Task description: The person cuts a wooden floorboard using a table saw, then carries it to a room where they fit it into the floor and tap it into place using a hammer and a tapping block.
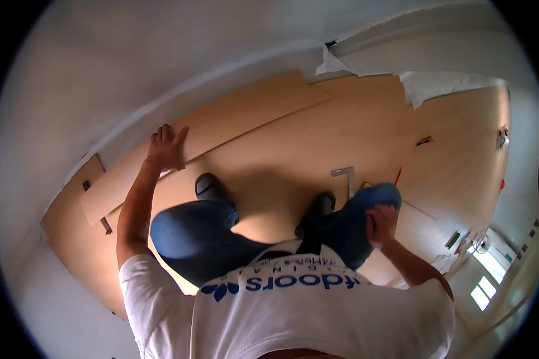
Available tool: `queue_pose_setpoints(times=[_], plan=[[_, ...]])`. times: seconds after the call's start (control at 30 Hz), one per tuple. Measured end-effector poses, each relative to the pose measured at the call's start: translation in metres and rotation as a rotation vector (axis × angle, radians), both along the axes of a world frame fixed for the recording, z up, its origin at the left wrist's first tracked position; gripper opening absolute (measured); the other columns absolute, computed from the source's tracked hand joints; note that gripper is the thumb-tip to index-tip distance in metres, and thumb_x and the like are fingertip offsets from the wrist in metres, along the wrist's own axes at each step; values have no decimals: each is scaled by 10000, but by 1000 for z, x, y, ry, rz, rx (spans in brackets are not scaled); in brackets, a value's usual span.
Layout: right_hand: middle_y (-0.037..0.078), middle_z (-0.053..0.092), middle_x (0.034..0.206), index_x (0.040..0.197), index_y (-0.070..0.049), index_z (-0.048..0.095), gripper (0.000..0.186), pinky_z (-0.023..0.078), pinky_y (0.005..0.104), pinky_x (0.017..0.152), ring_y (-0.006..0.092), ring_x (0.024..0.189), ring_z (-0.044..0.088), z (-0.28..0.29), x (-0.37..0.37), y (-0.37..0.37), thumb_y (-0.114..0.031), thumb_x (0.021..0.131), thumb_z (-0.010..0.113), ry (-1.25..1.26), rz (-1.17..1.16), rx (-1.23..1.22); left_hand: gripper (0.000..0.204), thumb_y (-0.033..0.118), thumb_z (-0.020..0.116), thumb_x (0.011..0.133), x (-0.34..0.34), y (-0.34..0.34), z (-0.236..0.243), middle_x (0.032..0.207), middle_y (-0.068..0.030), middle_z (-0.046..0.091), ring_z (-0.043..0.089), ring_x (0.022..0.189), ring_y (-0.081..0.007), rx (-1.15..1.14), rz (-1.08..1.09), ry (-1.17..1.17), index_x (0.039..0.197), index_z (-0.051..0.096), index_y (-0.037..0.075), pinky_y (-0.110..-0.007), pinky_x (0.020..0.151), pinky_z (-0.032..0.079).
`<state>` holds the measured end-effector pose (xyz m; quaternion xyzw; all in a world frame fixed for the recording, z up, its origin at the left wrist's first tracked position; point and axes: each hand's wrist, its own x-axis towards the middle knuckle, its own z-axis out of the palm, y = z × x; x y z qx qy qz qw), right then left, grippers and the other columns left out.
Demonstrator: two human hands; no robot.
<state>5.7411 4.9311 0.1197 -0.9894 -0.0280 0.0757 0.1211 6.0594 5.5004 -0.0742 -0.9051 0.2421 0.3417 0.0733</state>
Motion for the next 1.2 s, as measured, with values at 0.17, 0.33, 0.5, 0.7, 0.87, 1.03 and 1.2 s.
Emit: queue_pose_setpoints(times=[0.17, 0.33, 0.5, 0.7, 0.87, 1.03, 1.2], plan=[[128, 652, 1025, 1024, -78, 660, 160, 461, 447, 830, 349, 941, 619, -86, 95, 38, -121, 871, 678, -182, -12, 132, 1129, 507, 850, 695, -2, -1, -50, 1566, -394, 261, 294, 1441, -565, -32, -33, -124, 1622, 234, 316, -621, 1179, 257], [139, 673, 1047, 1064, -62, 645, 172, 526, 444, 792, 365, 910, 649, -142, 183, 86, -163, 924, 652, -192, -185, 420, 1040, 571, 751, 766, 3, 23, -90, 1555, -410, 256, 298, 1431, -566, -50, -47, -191, 1627, 212, 348, -632, 1164, 272], [177, 690, 1101, 1320, 20, 479, 562, 547, 428, 806, 320, 932, 692, -230, 258, 102, -264, 904, 729, 42, -680, 611, 1275, 447, 914, 590, 1, -16, -50, 1540, -378, 266, 275, 1439, -534, 7, -27, -80, 1627, 179, 352, -610, 1149, 293], [236, 707, 1049, 1481, 74, 291, 860, 578, 401, 760, 293, 865, 728, -370, 364, 21, -340, 893, 764, -455, -1174, 263, 1284, 448, 947, 535, 6, -11, -73, 1546, -390, 226, 272, 1433, -547, -127, -53, -111, 1606, 251, 323, -619, 1150, 286], [200, 713, 1152, 1332, 51, 531, 524, 584, 340, 746, 255, 862, 742, -320, 411, -31, -246, 930, 685, -113, -1236, 840, 1275, 460, 953, 525, 11, -20, -66, 1538, -397, 232, 279, 1423, -563, -123, 5, -79, 1600, 284, 311, -636, 1144, 285], [132, 766, 983, 1183, 12, 644, 314, 568, 348, 761, 211, 804, 739, -297, 416, -39, -218, 969, 625, -489, -1056, 859, 1263, 463, 957, 540, 23, -32, -80, 1532, -398, 237, 281, 1419, -567, -240, 27, -119, 1599, 289, 305, -652, 1136, 288], [165, 680, 1161, 1374, 4, 514, 637, 548, 416, 779, 271, 867, 691, -290, 388, -20, -283, 872, 781, -373, -757, 328, 1286, 483, 959, 526, 42, -56, -80, 1497, -383, 277, 308, 1401, -553, -198, -17, -114, 1602, 281, 294, -633, 1108, 319]])
